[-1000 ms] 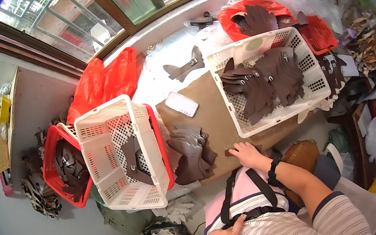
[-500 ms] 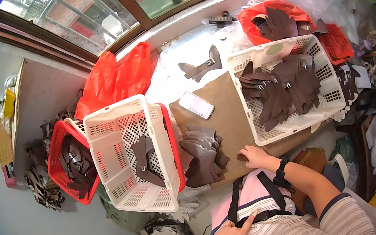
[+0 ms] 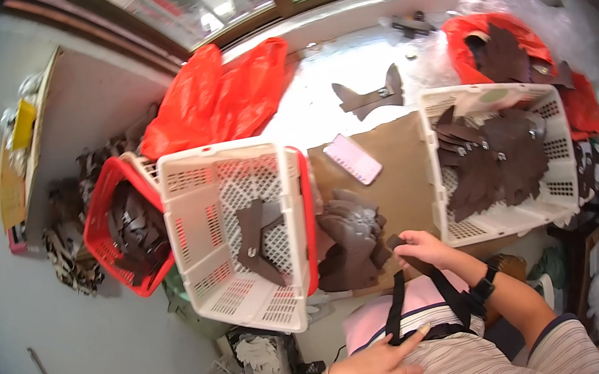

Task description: The recorder is sorting and inspecting various pre-cut shoe components in a manufacturing setting.

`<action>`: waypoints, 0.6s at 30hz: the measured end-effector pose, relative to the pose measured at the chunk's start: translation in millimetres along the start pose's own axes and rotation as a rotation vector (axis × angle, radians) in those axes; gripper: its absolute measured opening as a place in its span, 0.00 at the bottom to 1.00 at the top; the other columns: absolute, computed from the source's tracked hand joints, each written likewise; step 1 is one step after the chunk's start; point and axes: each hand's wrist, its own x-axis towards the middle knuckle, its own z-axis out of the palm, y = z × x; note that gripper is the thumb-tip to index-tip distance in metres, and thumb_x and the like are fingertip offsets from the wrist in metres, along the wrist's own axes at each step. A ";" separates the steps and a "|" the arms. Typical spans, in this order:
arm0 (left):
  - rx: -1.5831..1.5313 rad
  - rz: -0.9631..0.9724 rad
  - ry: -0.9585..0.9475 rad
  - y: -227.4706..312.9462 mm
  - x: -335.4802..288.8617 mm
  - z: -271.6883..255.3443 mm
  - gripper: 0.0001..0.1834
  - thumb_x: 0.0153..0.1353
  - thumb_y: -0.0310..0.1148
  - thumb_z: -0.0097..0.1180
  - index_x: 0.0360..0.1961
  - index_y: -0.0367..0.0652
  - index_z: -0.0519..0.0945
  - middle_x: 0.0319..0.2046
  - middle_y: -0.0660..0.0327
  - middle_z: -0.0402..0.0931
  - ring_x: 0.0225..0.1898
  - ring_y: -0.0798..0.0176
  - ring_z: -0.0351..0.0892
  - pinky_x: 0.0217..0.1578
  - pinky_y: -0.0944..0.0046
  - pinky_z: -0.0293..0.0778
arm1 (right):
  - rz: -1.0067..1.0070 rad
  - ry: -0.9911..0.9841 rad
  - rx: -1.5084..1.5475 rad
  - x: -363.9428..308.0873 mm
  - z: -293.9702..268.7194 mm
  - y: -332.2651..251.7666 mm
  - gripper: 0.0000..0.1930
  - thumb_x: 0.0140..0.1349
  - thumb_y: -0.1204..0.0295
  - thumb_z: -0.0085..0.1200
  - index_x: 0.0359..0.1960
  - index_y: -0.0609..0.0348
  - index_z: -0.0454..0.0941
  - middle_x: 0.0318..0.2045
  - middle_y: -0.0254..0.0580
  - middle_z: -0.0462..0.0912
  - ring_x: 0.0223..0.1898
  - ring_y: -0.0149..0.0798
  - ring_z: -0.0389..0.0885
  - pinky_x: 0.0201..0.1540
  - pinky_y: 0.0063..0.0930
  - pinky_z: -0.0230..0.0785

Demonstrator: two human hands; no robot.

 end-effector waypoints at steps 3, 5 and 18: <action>-0.221 0.024 0.162 -20.3 -21.1 -30.0 0.32 0.67 0.42 0.48 0.68 0.43 0.55 0.50 0.46 0.74 0.46 0.48 0.78 0.50 0.57 0.72 | -0.001 -0.059 -0.005 -17.6 23.8 -50.0 0.08 0.64 0.73 0.51 0.42 0.63 0.71 0.30 0.46 0.82 0.32 0.37 0.82 0.37 0.28 0.77; 0.055 0.227 0.807 -44.9 -48.3 -60.6 0.28 0.66 0.35 0.51 0.65 0.41 0.60 0.44 0.51 0.78 0.44 0.54 0.78 0.47 0.59 0.73 | -0.045 -0.097 0.013 -23.7 35.1 -72.2 0.08 0.64 0.74 0.51 0.42 0.63 0.70 0.30 0.47 0.82 0.32 0.37 0.83 0.36 0.28 0.77; 0.281 -0.977 1.237 -236.8 -58.9 -194.2 0.46 0.31 0.42 0.75 0.50 0.37 0.62 0.49 0.46 0.71 0.53 0.43 0.71 0.54 0.50 0.69 | 0.046 0.155 -0.153 18.5 22.8 -14.4 0.09 0.64 0.76 0.51 0.43 0.65 0.68 0.30 0.51 0.82 0.30 0.38 0.83 0.32 0.27 0.77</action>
